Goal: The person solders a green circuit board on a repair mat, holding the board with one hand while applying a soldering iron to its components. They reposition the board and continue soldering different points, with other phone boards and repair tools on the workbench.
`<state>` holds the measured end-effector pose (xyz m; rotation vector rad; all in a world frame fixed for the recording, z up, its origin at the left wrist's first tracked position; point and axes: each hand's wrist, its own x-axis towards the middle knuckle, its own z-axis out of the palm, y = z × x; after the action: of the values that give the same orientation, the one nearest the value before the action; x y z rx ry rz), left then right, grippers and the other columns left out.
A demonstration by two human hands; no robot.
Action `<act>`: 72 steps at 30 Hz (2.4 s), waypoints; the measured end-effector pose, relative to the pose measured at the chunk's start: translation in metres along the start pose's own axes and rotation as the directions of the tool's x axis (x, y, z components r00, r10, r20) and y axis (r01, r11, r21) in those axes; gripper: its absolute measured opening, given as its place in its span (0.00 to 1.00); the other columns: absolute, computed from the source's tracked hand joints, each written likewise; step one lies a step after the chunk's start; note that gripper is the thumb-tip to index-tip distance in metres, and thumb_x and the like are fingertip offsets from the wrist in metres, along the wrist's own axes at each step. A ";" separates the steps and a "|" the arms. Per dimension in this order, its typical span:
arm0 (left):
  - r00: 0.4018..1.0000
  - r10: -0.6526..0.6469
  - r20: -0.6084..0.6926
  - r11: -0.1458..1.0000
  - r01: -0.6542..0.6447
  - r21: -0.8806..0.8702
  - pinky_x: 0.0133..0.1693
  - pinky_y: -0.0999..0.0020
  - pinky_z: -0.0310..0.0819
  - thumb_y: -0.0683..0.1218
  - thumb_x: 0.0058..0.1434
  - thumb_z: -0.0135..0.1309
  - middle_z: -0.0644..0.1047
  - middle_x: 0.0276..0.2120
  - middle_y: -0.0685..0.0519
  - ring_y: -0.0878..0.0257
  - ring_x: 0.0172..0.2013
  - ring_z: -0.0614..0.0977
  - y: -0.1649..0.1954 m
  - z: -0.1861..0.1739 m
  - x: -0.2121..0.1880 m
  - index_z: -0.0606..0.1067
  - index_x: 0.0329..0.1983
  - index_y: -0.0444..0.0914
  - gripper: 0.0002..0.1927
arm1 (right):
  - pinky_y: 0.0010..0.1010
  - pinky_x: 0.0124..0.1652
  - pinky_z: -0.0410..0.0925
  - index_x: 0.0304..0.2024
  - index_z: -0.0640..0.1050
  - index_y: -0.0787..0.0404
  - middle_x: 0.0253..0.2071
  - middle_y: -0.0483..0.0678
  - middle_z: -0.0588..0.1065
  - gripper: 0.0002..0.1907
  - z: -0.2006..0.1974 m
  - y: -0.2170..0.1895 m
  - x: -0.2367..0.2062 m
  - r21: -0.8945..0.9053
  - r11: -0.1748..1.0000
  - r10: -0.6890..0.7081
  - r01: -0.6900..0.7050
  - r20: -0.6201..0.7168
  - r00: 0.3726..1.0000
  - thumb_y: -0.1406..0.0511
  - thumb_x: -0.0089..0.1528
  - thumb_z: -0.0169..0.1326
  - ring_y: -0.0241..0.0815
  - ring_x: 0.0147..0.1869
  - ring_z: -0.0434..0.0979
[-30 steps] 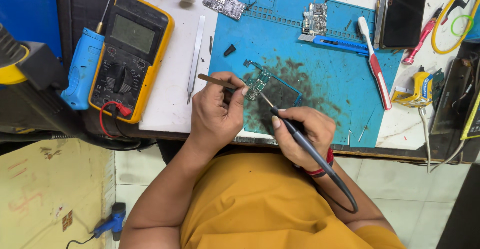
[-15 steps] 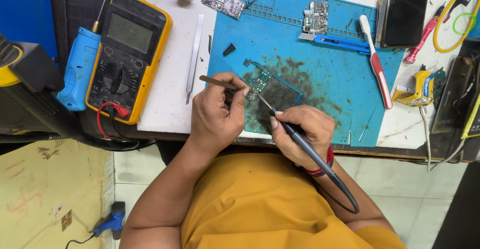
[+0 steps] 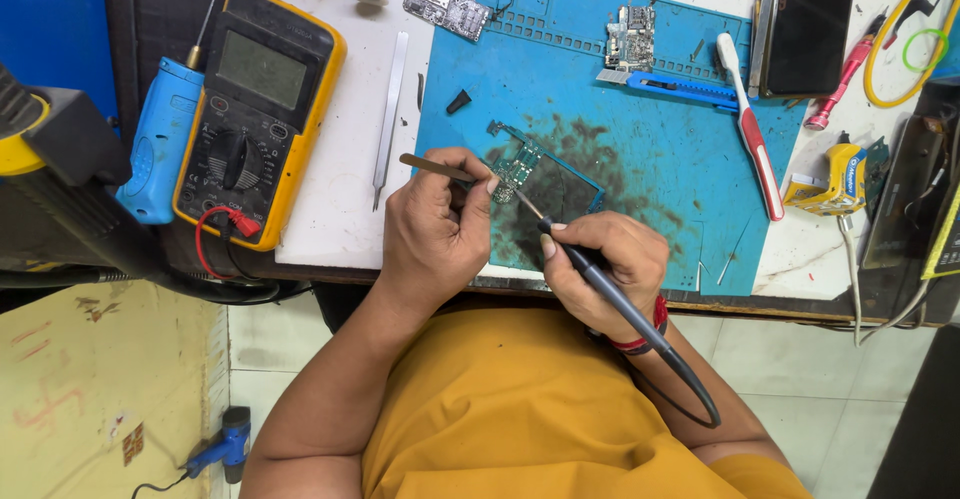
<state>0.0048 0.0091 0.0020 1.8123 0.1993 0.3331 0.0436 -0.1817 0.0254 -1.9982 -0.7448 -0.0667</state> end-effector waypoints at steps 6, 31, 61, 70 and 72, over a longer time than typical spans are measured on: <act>1.000 0.005 0.000 1.000 -0.005 0.005 0.26 0.76 0.73 0.36 0.69 0.55 0.79 0.28 0.53 0.70 0.26 0.82 0.000 0.000 0.000 0.70 0.46 0.34 0.06 | 0.27 0.32 0.69 0.37 0.78 0.65 0.32 0.50 0.79 0.09 0.000 -0.001 0.001 -0.001 1.000 0.002 -0.002 0.006 1.000 0.75 0.56 0.64 0.40 0.31 0.79; 1.000 -0.017 0.008 1.000 0.017 0.007 0.25 0.75 0.72 0.36 0.68 0.55 0.79 0.28 0.53 0.71 0.24 0.81 0.002 -0.001 0.002 0.70 0.45 0.35 0.06 | 0.27 0.35 0.70 0.48 0.78 0.63 0.34 0.48 0.79 0.12 -0.003 0.010 -0.004 -0.002 0.998 -0.067 0.067 0.004 0.998 0.63 0.66 0.63 0.39 0.35 0.81; 1.000 -0.005 0.003 1.000 0.005 0.028 0.23 0.74 0.68 0.35 0.68 0.55 0.77 0.25 0.53 0.70 0.22 0.79 0.003 -0.001 0.001 0.70 0.45 0.34 0.07 | 0.31 0.32 0.68 0.37 0.76 0.65 0.30 0.51 0.78 0.08 0.000 0.005 0.002 -0.123 0.977 -0.173 0.172 0.007 0.985 0.72 0.60 0.64 0.46 0.30 0.78; 1.000 0.019 0.004 0.999 -0.019 0.027 0.24 0.75 0.70 0.35 0.68 0.55 0.78 0.26 0.52 0.70 0.24 0.81 0.002 -0.001 0.001 0.70 0.45 0.34 0.07 | 0.31 0.31 0.67 0.36 0.77 0.65 0.29 0.51 0.78 0.08 0.000 0.004 0.002 -0.133 0.980 -0.152 0.152 0.006 0.988 0.72 0.59 0.65 0.45 0.29 0.76; 1.000 0.015 0.004 1.000 -0.015 0.026 0.24 0.75 0.70 0.35 0.68 0.55 0.78 0.27 0.52 0.70 0.24 0.81 0.002 0.000 0.001 0.70 0.45 0.34 0.07 | 0.32 0.32 0.68 0.36 0.77 0.64 0.30 0.51 0.77 0.08 0.000 0.004 0.002 -0.139 0.976 -0.169 0.170 0.016 0.985 0.72 0.60 0.65 0.46 0.30 0.78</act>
<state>0.0050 0.0091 0.0041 1.8407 0.1881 0.3392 0.0472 -0.1825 0.0231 -2.0633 -0.9347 -0.2209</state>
